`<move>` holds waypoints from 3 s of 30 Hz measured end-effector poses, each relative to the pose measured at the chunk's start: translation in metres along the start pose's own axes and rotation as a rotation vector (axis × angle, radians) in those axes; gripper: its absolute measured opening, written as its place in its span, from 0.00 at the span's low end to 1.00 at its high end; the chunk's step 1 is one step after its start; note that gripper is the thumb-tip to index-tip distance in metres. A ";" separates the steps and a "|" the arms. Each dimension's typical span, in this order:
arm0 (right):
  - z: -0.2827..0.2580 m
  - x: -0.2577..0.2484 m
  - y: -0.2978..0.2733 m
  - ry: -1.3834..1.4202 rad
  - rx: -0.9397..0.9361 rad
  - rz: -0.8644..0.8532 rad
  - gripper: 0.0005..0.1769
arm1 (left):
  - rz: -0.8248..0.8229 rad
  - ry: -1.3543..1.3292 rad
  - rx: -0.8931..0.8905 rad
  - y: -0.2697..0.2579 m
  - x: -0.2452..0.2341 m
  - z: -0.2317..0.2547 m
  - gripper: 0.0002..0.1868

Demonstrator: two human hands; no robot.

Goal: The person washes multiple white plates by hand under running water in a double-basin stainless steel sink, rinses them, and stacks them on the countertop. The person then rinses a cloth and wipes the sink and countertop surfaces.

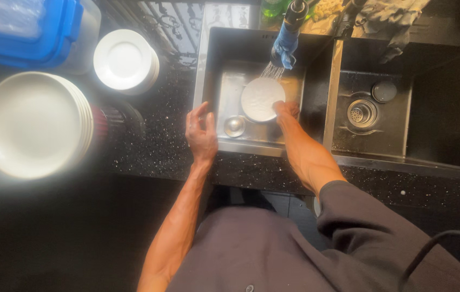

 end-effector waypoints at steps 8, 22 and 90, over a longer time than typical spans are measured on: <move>0.004 -0.014 -0.006 0.191 -0.055 0.085 0.18 | -0.023 0.010 0.093 -0.014 0.035 -0.007 0.17; 0.009 -0.082 -0.077 1.218 -0.136 -0.232 0.14 | -0.730 0.485 0.550 -0.018 0.181 -0.069 0.35; -0.011 -0.144 -0.074 1.634 -0.176 -0.336 0.24 | -0.523 0.467 0.728 -0.005 0.144 -0.014 0.38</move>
Point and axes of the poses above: each hand's wrist, its own y-axis towards the middle knuckle, its own x-axis out of the palm, z = x × y, the point moved 1 cm from there along y, towards the middle knuckle, and after that the axes turned 12 degrees about z, right-handed, at the moved point
